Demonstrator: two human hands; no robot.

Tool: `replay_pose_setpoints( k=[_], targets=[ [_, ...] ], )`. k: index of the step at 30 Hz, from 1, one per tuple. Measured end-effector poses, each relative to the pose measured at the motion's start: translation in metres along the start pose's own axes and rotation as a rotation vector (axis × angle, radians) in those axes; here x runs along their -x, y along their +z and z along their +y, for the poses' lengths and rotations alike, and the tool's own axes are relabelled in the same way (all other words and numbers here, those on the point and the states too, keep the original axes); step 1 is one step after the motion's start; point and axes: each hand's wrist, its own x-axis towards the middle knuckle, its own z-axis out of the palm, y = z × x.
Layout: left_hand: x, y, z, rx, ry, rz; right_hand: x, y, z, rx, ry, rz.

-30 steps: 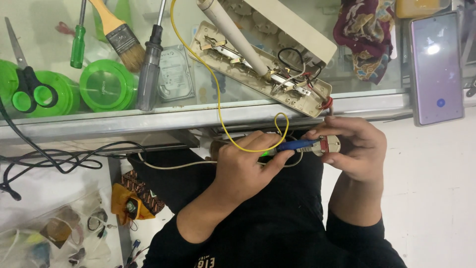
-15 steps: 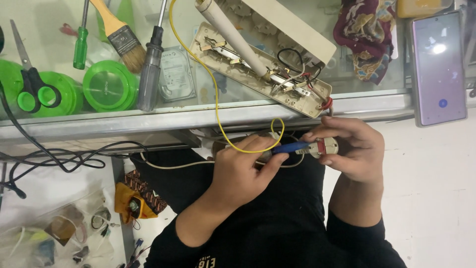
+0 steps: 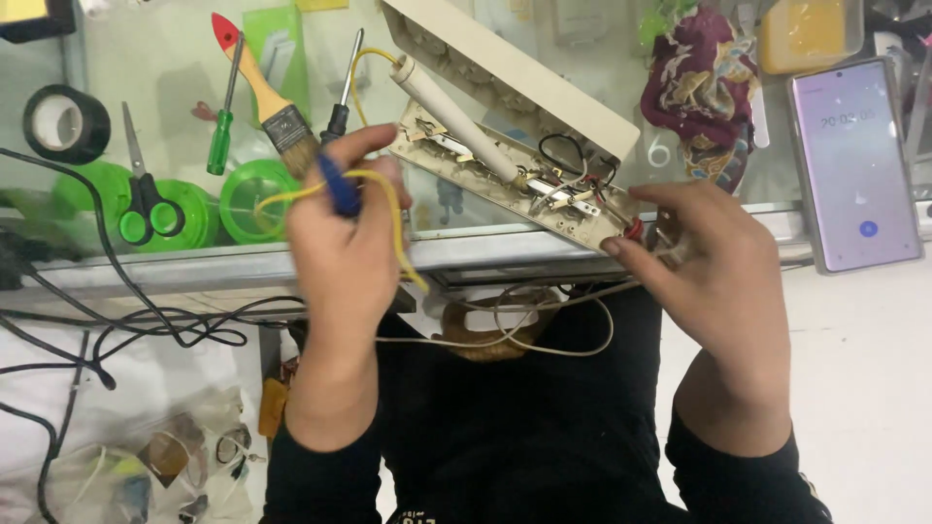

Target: Repairing a power strip by disassembling the casing and soldering internal electrical connections

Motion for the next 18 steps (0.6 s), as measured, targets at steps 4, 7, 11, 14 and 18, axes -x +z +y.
replay_pose_setpoints(
  k=[4,7,11,14,18],
  targets=[
    [-0.019,0.038,-0.035,-0.034,-0.219,-0.038,-0.003,0.002,-0.003,0.109,0.107,-0.092],
    [-0.025,0.049,-0.027,-0.231,-0.169,-0.125,-0.006,0.005,0.001,0.204,0.056,-0.117],
    [-0.026,0.053,-0.022,-0.316,-0.104,-0.171,-0.006,0.004,0.002,0.180,0.027,-0.118],
    [-0.025,0.052,-0.024,-0.065,-0.022,-0.031,-0.006,0.006,0.003,0.214,0.076,-0.138],
    [-0.034,0.054,-0.022,-0.407,0.268,-0.051,-0.010,0.006,0.005,0.238,0.070,-0.145]
  ],
)
